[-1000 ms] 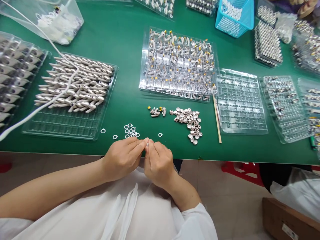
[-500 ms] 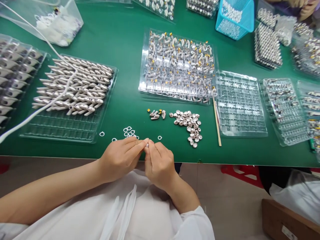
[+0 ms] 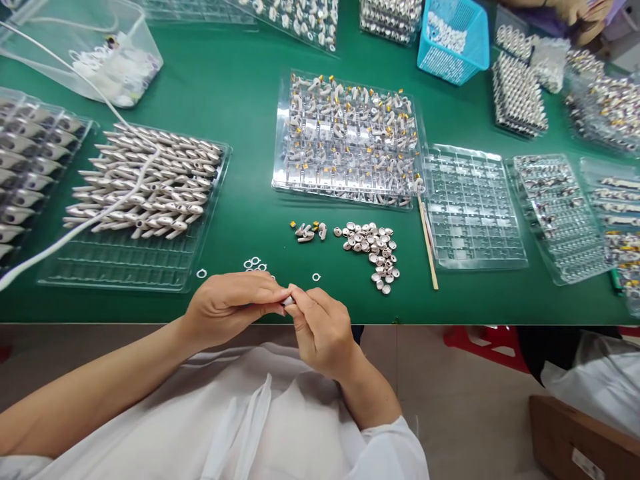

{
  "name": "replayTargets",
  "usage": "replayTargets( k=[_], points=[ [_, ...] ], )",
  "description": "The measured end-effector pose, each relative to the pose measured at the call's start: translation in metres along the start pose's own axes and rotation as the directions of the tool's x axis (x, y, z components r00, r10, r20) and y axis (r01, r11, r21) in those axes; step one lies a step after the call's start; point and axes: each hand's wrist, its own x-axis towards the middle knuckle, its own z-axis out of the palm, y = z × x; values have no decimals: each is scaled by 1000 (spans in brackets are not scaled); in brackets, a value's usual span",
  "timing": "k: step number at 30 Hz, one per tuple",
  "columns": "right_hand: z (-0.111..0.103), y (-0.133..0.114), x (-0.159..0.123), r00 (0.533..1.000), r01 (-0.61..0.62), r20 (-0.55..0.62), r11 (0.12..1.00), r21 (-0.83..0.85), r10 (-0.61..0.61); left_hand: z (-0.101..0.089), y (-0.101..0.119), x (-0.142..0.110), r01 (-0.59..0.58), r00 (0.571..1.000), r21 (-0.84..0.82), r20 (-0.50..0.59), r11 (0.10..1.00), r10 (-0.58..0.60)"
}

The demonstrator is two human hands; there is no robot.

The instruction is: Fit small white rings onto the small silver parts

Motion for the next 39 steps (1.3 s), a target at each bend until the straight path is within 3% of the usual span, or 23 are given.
replayTargets(
  k=[6,12,19,25,39],
  points=[
    [-4,-5,5,994,-109,23,986,127,107,1,0,-4,-85,996,131,41,988,81],
    [-8,1,6,979,-190,110,959,212,170,0,0,-5,-103,994,150,54,983,96],
    [-7,2,5,981,-129,166,975,179,99,1,2,-5,-146,988,229,88,962,129],
    [-8,-1,7,982,-107,171,985,133,83,3,2,-14,-271,962,436,151,858,228],
    [-3,-9,6,991,-14,131,999,-47,20,11,12,-12,-307,952,627,193,716,239]
  ],
)
